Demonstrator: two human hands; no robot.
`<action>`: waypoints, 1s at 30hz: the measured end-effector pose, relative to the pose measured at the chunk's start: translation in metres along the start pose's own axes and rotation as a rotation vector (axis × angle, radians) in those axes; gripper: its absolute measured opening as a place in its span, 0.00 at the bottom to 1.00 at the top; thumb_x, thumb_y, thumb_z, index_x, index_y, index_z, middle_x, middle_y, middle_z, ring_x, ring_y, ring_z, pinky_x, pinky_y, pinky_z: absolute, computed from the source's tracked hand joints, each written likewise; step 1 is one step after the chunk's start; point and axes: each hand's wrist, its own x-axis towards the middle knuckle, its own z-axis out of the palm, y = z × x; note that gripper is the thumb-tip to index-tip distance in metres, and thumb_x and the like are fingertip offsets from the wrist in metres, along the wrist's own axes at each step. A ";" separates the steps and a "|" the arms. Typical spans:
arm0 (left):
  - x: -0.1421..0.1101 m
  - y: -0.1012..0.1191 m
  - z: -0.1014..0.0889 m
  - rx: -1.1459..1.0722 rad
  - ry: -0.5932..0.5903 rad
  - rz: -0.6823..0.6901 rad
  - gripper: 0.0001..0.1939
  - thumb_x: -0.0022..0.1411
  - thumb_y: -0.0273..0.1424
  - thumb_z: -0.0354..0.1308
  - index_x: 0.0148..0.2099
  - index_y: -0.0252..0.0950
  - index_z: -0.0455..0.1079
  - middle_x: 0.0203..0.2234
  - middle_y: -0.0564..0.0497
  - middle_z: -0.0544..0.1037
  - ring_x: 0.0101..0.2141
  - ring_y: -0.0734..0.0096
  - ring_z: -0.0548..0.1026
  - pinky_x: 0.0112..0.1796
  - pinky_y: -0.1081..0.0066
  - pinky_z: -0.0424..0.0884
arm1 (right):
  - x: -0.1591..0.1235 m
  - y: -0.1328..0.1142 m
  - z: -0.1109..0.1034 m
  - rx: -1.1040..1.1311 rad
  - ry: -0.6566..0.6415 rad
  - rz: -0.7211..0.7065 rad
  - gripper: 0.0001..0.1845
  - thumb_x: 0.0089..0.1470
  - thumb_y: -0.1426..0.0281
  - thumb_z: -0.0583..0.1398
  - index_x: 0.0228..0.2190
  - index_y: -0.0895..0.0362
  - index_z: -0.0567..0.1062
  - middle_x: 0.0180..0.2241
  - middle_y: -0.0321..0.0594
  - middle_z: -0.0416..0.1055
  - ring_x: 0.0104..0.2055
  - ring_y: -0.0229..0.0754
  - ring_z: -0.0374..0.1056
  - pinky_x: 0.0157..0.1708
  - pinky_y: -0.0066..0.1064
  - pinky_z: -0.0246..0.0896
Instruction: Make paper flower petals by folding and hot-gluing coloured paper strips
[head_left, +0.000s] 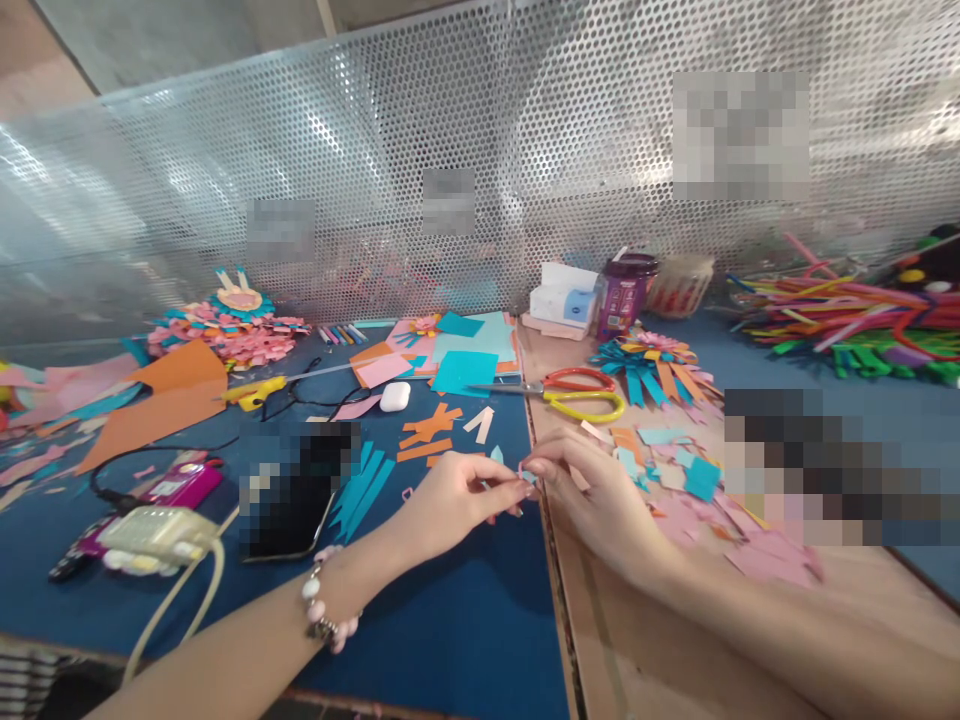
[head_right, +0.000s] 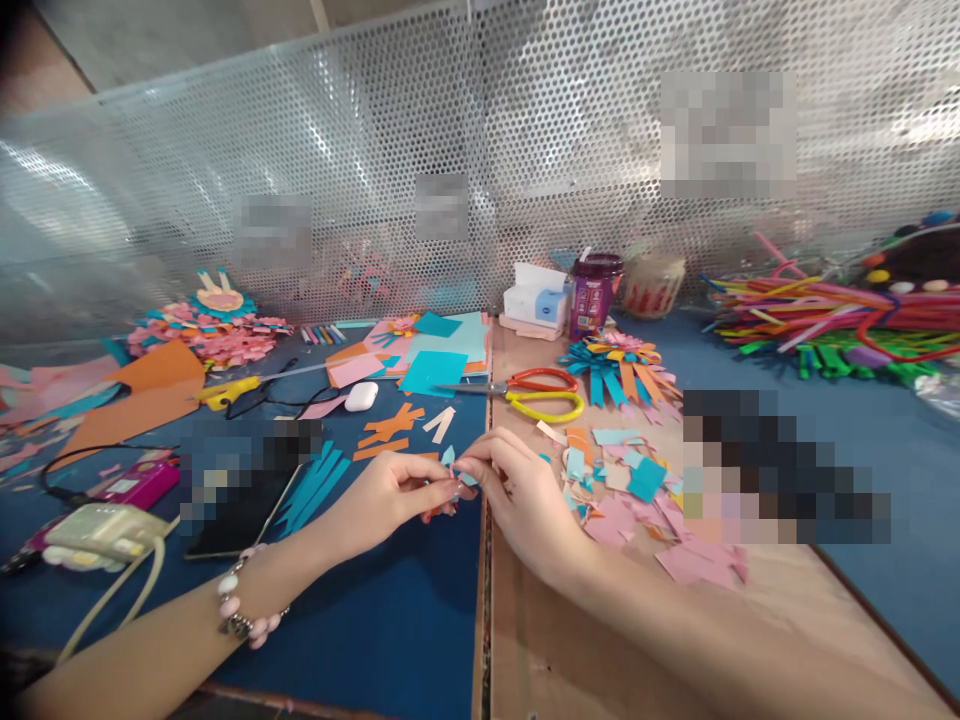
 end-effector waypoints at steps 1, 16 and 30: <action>0.000 0.000 0.000 -0.001 -0.002 0.001 0.16 0.59 0.41 0.56 0.33 0.31 0.75 0.26 0.48 0.77 0.24 0.75 0.68 0.28 0.74 0.64 | 0.000 0.000 0.001 -0.017 0.009 -0.009 0.10 0.60 0.69 0.53 0.28 0.56 0.70 0.28 0.38 0.69 0.31 0.38 0.66 0.33 0.30 0.62; 0.000 -0.001 0.000 0.015 0.053 0.012 0.17 0.58 0.42 0.56 0.33 0.32 0.76 0.26 0.48 0.77 0.26 0.73 0.70 0.30 0.74 0.65 | 0.000 0.002 -0.001 0.076 -0.021 0.126 0.14 0.61 0.62 0.51 0.34 0.56 0.73 0.34 0.41 0.72 0.38 0.40 0.68 0.36 0.30 0.64; -0.001 -0.001 -0.001 -0.002 0.015 0.009 0.15 0.59 0.39 0.56 0.33 0.32 0.76 0.26 0.49 0.77 0.28 0.72 0.72 0.31 0.74 0.65 | 0.001 -0.001 0.000 0.166 -0.070 0.206 0.18 0.61 0.61 0.52 0.26 0.57 0.72 0.27 0.38 0.71 0.31 0.37 0.68 0.32 0.28 0.63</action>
